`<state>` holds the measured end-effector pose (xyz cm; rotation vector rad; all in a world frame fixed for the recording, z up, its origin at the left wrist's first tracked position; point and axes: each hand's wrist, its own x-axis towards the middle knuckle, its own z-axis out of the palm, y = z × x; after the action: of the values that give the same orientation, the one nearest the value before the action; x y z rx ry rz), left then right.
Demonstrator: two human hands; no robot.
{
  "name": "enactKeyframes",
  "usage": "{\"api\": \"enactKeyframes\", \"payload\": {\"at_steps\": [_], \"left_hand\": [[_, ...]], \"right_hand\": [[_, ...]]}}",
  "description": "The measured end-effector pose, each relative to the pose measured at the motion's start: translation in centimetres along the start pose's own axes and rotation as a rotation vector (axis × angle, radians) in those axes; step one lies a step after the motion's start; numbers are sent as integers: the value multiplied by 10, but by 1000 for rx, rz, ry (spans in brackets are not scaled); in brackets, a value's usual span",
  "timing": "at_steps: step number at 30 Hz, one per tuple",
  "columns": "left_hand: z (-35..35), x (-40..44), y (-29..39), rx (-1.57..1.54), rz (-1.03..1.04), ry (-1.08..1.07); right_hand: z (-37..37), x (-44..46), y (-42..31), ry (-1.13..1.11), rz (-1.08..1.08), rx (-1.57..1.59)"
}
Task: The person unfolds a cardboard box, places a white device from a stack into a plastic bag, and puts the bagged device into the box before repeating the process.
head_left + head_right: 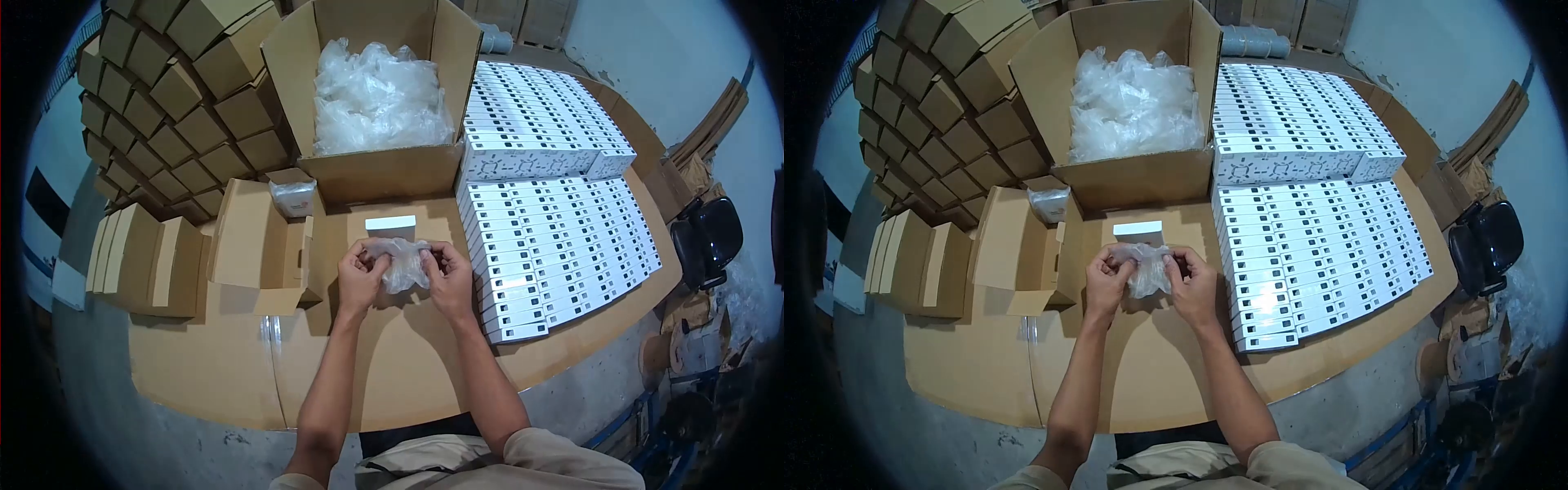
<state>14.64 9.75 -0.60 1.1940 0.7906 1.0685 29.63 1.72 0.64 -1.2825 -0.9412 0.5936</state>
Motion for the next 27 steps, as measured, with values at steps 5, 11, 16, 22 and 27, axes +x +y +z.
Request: {"api": "enactKeyframes", "payload": {"at_steps": [5, 11, 16, 22, 27], "left_hand": [[0, -5, -23, -259, -146, 34], [15, -17, -10, 110, -92, -60], [14, -14, -12, 29, 45, 140], [5, -14, 0, 81, 97, 233], [-3, -13, -1, 148, 140, 178]], "right_hand": [[9, -3, -2, 117, -98, -124], [11, -6, -3, 184, -167, -249], [9, -3, -9, 244, -222, -325], [9, -5, -9, 217, -115, -268], [6, -3, -2, 143, -45, 14]]}}
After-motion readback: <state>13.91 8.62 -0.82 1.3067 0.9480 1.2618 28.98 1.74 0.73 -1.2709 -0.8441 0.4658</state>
